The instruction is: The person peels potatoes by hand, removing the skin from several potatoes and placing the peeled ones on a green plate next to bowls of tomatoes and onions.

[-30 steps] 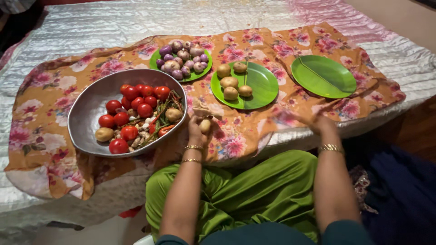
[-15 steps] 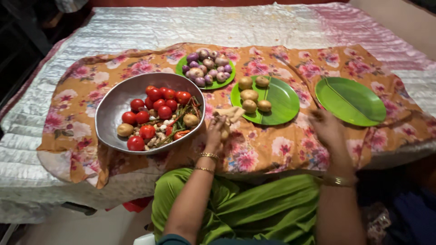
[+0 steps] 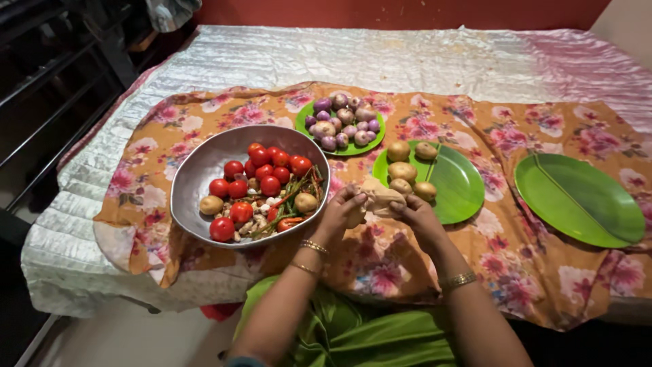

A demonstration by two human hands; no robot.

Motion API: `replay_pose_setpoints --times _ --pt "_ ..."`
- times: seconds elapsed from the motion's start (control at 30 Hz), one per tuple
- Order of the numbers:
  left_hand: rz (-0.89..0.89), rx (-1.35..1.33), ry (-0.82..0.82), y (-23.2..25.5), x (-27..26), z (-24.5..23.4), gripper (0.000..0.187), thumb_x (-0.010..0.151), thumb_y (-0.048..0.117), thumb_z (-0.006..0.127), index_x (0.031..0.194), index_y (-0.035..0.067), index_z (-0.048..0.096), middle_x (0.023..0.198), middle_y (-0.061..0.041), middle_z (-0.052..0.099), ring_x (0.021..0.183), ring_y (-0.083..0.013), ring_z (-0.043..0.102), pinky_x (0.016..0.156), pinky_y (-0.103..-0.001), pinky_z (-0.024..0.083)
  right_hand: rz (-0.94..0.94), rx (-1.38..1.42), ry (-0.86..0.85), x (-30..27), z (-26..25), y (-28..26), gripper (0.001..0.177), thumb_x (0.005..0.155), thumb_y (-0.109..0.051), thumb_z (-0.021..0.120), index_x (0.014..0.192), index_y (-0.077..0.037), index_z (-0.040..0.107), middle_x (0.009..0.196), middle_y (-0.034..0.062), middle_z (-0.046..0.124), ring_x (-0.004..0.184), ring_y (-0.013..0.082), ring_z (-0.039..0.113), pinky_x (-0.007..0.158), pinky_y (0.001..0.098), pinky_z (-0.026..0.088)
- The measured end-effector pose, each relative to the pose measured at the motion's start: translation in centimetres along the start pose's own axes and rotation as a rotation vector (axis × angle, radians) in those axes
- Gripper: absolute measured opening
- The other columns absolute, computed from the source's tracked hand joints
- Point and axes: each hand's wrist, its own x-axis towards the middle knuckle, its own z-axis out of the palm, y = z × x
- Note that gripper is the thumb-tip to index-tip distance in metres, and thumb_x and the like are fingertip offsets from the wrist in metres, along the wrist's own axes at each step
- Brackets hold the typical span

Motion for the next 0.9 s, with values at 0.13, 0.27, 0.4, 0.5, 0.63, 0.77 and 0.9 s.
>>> replay_pose_setpoints --times 0.13,0.27,0.4,0.5,0.63,0.77,0.9 --pt "0.044 0.032 0.032 -4.0 1.0 -2.2 0.018 0.099 0.024 0.075 0.099 0.008 0.065 0.085 -0.003 0.065 0.067 -0.0102 0.059 0.059 -0.025 0.050 -0.034 0.200 0.005 -1.1 -0.1 -0.1 0.044 0.092 -0.024 0.071 0.129 -0.001 0.063 0.115 0.0047 0.072 0.103 0.0132 0.068 0.091 0.0297 0.054" --pt "0.050 0.018 0.172 -4.9 1.2 -3.3 0.024 0.097 0.027 0.076 0.102 0.007 0.064 0.082 -0.003 0.063 0.062 -0.0108 0.055 0.055 -0.026 0.046 -0.061 0.163 0.132 -1.0 -0.2 1.0 0.035 0.092 -0.016 0.069 0.124 -0.003 0.063 0.108 0.0038 0.072 0.093 0.0119 0.068 0.081 0.0280 0.055" --pt "0.708 0.898 0.096 -2.7 -1.3 -0.6 0.057 0.085 0.030 0.088 0.126 0.000 0.063 0.118 -0.016 0.068 0.105 -0.0270 0.066 0.086 -0.037 0.055 -0.058 0.164 0.161 0.0 -0.6 3.2 0.031 0.093 -0.014 0.073 0.119 -0.004 0.062 0.103 0.0031 0.070 0.088 0.0119 0.067 0.076 0.0275 0.054" --pt "0.482 1.007 -0.018 -0.6 -4.2 2.0 0.067 0.074 0.036 0.092 0.125 0.000 0.066 0.109 -0.015 0.070 0.100 -0.0271 0.068 0.086 -0.038 0.055 -0.124 0.025 0.186 0.0 -0.4 3.6 0.025 0.094 -0.015 0.073 0.114 -0.001 0.066 0.100 0.0023 0.071 0.087 0.0094 0.066 0.076 0.0263 0.053" --pt "0.105 0.930 -0.010 -0.7 -4.4 2.5 0.047 0.081 0.033 0.084 0.114 0.002 0.069 0.096 -0.007 0.073 0.088 -0.0179 0.073 0.079 -0.034 0.058 -0.246 -0.263 0.038 -1.0 0.8 4.1 0.020 0.097 -0.018 0.070 0.109 -0.001 0.069 0.094 0.0006 0.069 0.086 0.0068 0.062 0.075 0.0247 0.052" --pt "-0.016 0.804 -0.025 -1.1 -4.2 1.7 0.025 0.085 0.020 0.072 0.099 0.000 0.069 0.082 -0.008 0.071 0.075 -0.0146 0.068 0.069 -0.032 0.057 -0.071 -0.239 0.206 -0.9 1.8 4.8 0.024 0.101 -0.026 0.060 0.113 -0.006 0.065 0.087 0.0012 0.065 0.075 0.0099 0.058 0.062 0.0286 0.048" --pt "-0.180 0.499 -0.146 -1.2 -3.3 1.3 0.025 0.084 0.016 0.071 0.102 -0.001 0.068 0.084 -0.005 0.069 0.071 -0.0128 0.066 0.065 -0.029 0.056 -0.250 -0.114 0.200 -0.1 1.7 5.9 0.027 0.107 -0.029 0.058 0.113 -0.004 0.065 0.096 -0.0020 0.065 0.086 0.0049 0.058 0.075 0.0229 0.050"
